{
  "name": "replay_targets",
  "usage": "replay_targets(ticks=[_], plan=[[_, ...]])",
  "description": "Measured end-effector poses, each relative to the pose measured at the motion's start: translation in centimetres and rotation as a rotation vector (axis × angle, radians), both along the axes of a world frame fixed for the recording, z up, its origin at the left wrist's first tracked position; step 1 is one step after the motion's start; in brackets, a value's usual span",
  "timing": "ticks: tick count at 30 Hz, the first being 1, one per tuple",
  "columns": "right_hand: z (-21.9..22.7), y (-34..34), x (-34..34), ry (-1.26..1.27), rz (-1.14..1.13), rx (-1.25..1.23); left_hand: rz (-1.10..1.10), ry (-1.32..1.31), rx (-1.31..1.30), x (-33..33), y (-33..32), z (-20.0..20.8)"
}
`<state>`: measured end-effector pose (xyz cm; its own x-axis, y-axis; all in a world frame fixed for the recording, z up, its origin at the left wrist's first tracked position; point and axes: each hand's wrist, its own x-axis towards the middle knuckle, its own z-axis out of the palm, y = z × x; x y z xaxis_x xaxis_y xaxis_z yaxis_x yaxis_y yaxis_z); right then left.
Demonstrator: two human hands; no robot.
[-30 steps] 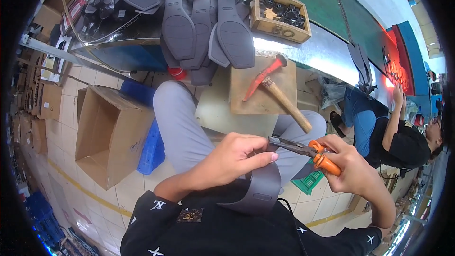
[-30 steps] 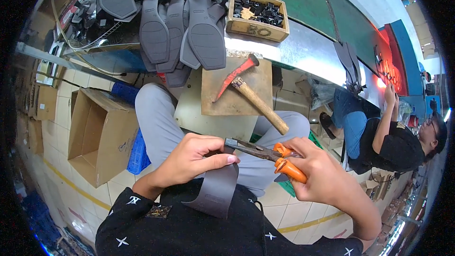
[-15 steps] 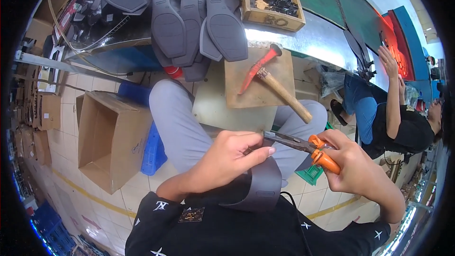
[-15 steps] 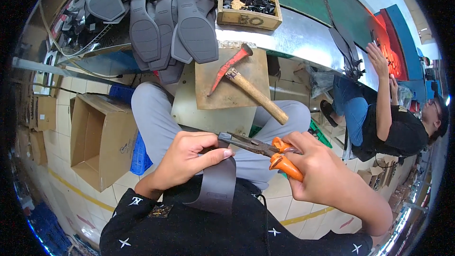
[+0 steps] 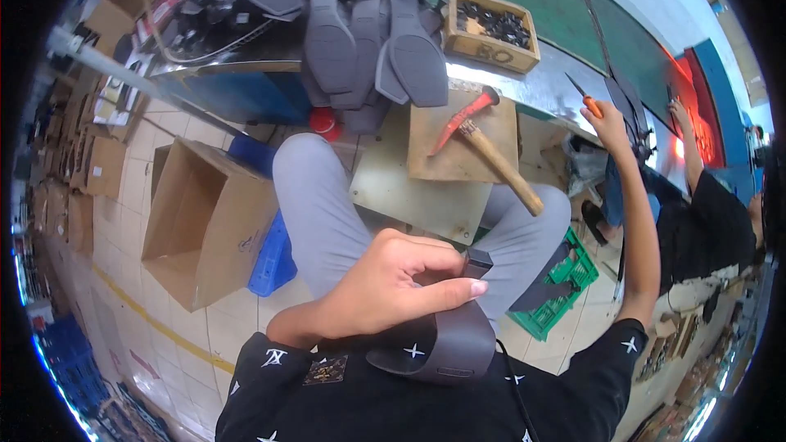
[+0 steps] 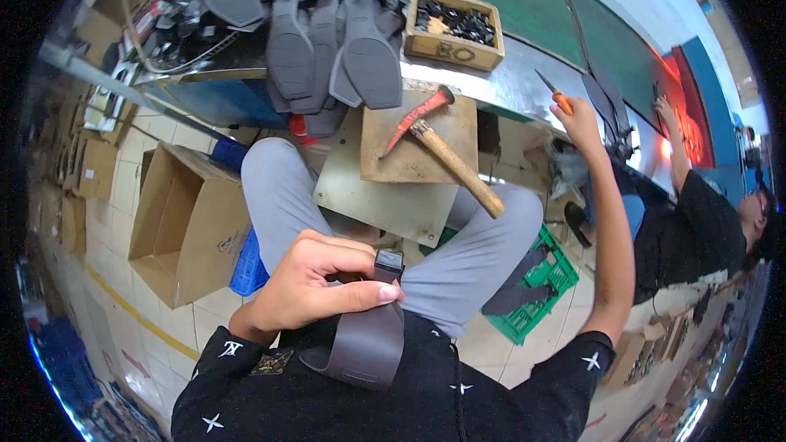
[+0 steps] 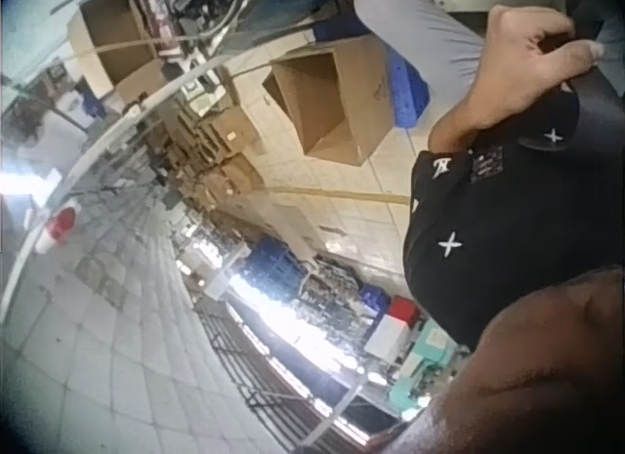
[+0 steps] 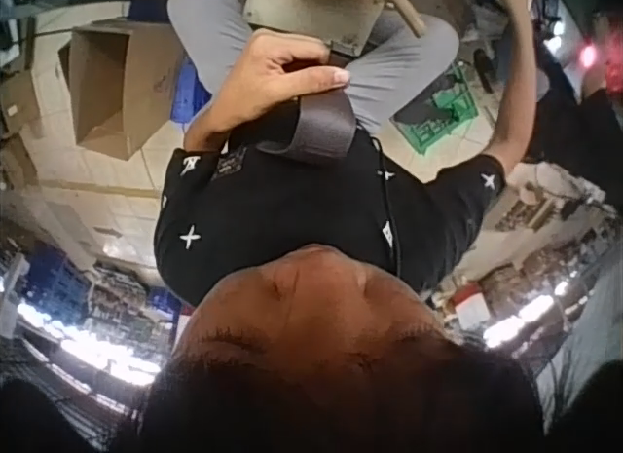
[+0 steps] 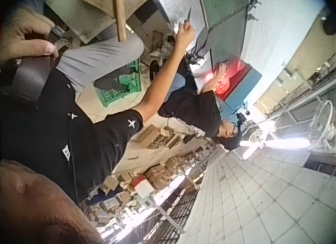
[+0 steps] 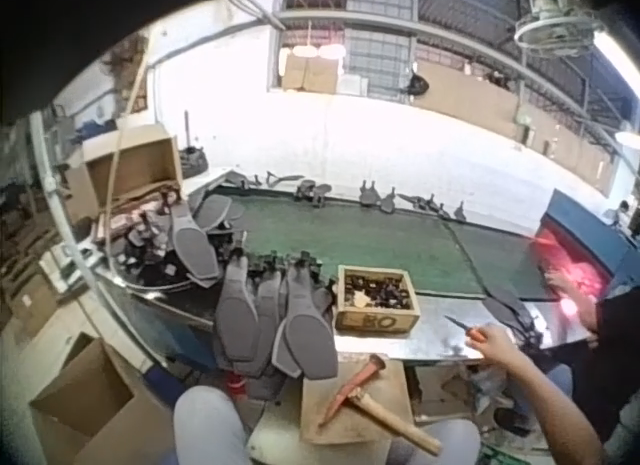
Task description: Manually assemble and secure heel components to shoe outsoles using nails, a hammer, and pliers.
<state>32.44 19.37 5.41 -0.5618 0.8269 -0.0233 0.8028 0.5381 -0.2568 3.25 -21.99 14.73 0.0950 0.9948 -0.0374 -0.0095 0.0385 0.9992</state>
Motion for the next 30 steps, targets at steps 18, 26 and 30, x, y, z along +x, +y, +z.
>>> replay_targets(ticks=[18,26,30], plan=[[0.2,-10.7,-29.7,0.664,0.033,-0.492,1.046,0.753,-0.103,-21.3,14.6,-10.9],[-4.0,-9.1,-34.4,0.364,-0.240,-0.288,0.808,0.833,-0.389,-25.9,21.6,-14.0],[-1.9,-12.7,-34.3,0.228,-0.458,-0.325,0.472,0.305,-0.454,-27.8,21.9,-11.6]])
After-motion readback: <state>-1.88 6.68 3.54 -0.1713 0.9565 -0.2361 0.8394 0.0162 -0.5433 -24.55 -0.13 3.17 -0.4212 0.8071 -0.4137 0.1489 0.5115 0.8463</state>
